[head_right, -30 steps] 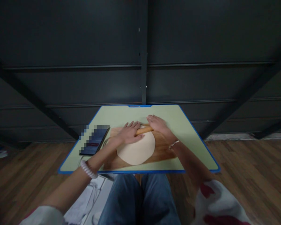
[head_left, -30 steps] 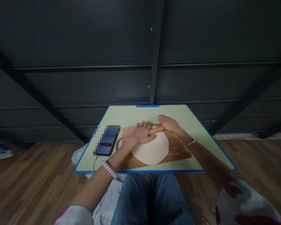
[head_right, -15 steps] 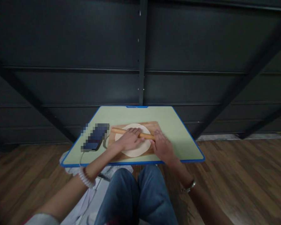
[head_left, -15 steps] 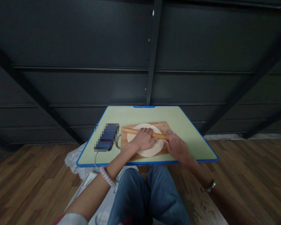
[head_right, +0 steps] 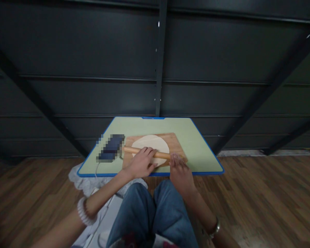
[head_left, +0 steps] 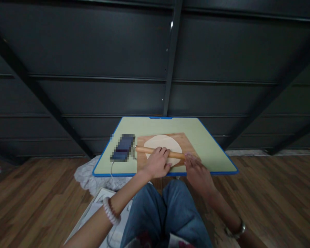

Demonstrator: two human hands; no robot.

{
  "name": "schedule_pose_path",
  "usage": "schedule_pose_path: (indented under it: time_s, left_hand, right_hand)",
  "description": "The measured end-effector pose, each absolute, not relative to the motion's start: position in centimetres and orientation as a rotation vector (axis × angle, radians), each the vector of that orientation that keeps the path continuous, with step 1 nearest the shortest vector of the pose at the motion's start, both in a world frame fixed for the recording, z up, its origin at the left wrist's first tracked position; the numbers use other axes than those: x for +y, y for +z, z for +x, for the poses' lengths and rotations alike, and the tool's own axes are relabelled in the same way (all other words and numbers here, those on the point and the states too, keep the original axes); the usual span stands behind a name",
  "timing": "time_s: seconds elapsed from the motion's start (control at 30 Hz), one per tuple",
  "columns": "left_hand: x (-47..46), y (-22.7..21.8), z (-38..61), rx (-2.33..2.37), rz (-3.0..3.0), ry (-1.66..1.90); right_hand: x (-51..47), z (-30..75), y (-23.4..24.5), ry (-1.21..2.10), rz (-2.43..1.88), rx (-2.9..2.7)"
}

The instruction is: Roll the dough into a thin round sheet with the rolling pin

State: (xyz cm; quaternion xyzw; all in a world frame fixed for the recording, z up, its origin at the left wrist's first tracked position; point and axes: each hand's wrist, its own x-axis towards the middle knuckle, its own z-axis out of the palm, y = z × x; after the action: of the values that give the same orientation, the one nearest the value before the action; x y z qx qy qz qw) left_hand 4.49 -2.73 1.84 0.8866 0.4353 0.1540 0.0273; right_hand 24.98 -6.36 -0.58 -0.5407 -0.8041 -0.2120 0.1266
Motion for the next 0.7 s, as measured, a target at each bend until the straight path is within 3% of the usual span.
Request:
schedule_pose_path:
  time_s: [0.23, 0.7]
  left_hand:
    - [-5.5, 0.2, 5.1, 1.437, 2.779, 0.566]
    - [-5.8, -0.3, 6.4, 2.145, 2.553, 0.442]
  right_hand:
    - [-6.3, 24.8, -0.7, -0.589, -1.536, -2.316]
    - [2.5, 26.3, 0.5, -0.122, -1.112, -2.487]
